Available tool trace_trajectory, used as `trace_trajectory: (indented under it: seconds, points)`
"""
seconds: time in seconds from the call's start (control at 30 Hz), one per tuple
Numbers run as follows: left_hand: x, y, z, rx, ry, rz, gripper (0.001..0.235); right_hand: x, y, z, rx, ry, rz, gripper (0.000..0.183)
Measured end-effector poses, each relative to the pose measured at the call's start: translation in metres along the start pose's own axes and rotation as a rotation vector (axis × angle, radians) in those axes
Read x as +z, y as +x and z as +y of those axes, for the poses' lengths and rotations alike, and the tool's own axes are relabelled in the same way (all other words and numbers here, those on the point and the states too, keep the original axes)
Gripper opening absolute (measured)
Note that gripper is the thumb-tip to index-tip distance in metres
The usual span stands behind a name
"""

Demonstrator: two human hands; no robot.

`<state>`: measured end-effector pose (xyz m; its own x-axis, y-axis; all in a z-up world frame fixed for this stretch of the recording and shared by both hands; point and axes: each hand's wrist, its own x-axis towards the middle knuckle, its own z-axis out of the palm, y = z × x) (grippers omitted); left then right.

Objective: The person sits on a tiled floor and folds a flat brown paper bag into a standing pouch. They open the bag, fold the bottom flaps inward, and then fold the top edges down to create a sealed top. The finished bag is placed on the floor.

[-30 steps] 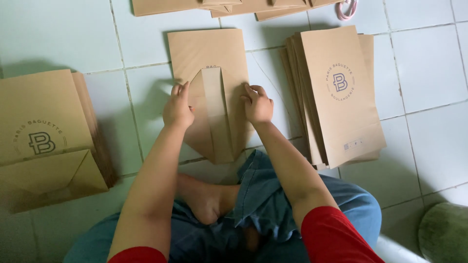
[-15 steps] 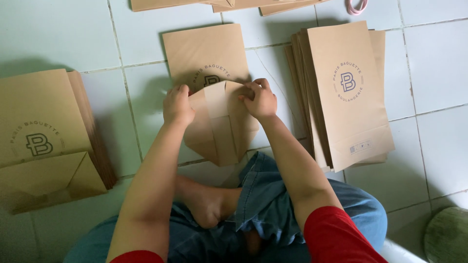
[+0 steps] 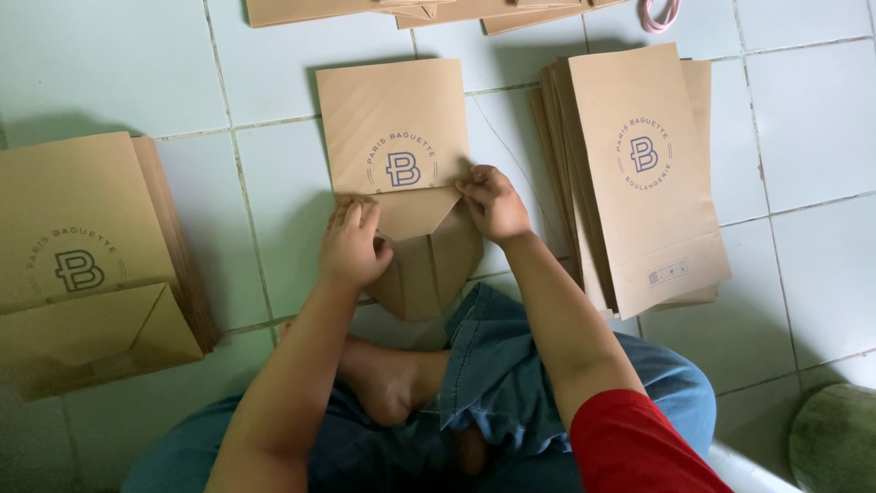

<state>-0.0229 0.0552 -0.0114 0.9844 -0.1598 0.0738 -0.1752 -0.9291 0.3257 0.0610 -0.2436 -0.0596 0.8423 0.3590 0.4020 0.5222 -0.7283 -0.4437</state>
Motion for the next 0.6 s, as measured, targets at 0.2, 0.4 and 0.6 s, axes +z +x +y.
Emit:
trace_trajectory:
  seconds: [0.2,0.4,0.6]
  points:
    - [0.011,-0.012,0.003,0.050,0.018,0.113,0.074,-0.033,0.007,-0.038,0.185,-0.143,-0.236,0.046]
    - [0.002,-0.011,0.015,-0.082,0.097,-0.135,0.065,-0.045,0.066,-0.191,0.360,-0.287,-0.825,0.065]
    - [-0.010,-0.013,0.015,-0.152,0.048,-0.216,0.060,-0.043,0.050,-0.191,0.582,-0.426,-0.817,0.056]
